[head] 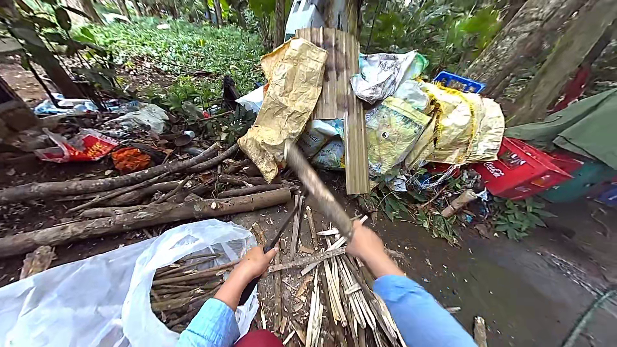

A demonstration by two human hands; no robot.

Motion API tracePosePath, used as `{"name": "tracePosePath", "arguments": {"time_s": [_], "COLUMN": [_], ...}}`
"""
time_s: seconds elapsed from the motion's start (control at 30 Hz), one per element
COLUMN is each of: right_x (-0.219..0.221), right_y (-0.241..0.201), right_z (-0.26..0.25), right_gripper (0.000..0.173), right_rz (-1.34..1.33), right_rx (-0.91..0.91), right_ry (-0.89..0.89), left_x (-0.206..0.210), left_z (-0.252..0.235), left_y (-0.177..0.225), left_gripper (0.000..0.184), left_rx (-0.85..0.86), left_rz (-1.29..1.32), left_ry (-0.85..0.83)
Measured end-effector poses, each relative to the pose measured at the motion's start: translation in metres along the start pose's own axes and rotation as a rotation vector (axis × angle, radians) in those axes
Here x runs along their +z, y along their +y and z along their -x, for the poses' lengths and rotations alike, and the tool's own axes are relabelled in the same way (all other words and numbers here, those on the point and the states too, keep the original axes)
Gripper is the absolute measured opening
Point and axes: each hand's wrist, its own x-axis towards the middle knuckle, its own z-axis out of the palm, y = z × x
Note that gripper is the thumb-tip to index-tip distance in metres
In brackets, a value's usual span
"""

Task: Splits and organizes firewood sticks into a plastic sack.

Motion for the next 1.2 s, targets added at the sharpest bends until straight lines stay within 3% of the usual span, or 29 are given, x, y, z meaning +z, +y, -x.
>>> {"name": "tracePosePath", "arguments": {"time_s": [0.07,0.13,0.27,0.33,0.43,0.5,0.57,0.63,0.73,0.77,0.83,0.97,1.07,1.2], "right_x": [0.031,0.042,0.004,-0.041,-0.097,-0.114,-0.104,-0.057,0.041,0.074,0.120,0.120,0.067,-0.024], "right_y": [0.013,0.020,0.012,-0.002,-0.023,-0.034,-0.039,-0.027,0.017,0.033,0.051,0.054,0.043,0.017], "right_z": [-0.011,-0.009,0.021,0.037,0.049,0.043,0.031,0.019,-0.001,-0.010,-0.014,-0.003,0.005,0.015], "right_gripper": [0.080,0.077,0.072,0.073,0.075,0.085,0.092,0.093,0.083,0.083,0.089,0.079,0.074,0.079], "right_rz": [-0.076,-0.288,-0.595,-0.636,-0.724,-0.795,-0.811,-0.689,-0.174,-0.101,-0.164,-0.456,-0.590,-0.672], "right_rx": [0.061,0.037,-0.079,-0.185,-0.350,-0.449,-0.502,-0.375,-0.008,0.065,0.153,0.115,0.003,-0.217], "right_ry": [-0.160,-0.174,-0.118,0.017,0.382,0.646,0.800,0.702,0.046,-0.105,-0.227,-0.191,-0.076,0.318], "left_x": [0.002,0.006,0.012,0.015,0.019,0.018,0.019,0.019,0.025,0.027,0.028,0.041,0.053,0.058], "left_z": [-0.008,-0.012,-0.010,-0.013,-0.019,-0.020,-0.020,-0.021,-0.022,-0.024,-0.033,-0.048,-0.058,-0.069], "left_y": [-0.008,-0.018,-0.023,-0.023,-0.024,-0.023,-0.024,-0.026,-0.032,-0.034,-0.047,-0.062,-0.056,-0.052], "left_gripper": [0.060,0.060,0.057,0.056,0.055,0.055,0.054,0.054,0.056,0.059,0.061,0.059,0.057,0.056], "left_rx": [-0.028,-0.028,-0.027,-0.031,-0.038,-0.040,-0.038,-0.042,-0.065,-0.090,-0.110,-0.117,-0.126,-0.109], "left_rz": [-0.070,-0.092,-0.057,-0.041,-0.026,-0.024,-0.030,-0.038,-0.061,-0.088,-0.162,-0.171,-0.130,-0.123], "left_ry": [-0.018,-0.012,0.003,0.005,0.005,0.001,0.000,-0.004,-0.007,-0.032,-0.075,-0.063,-0.037,-0.046]}}
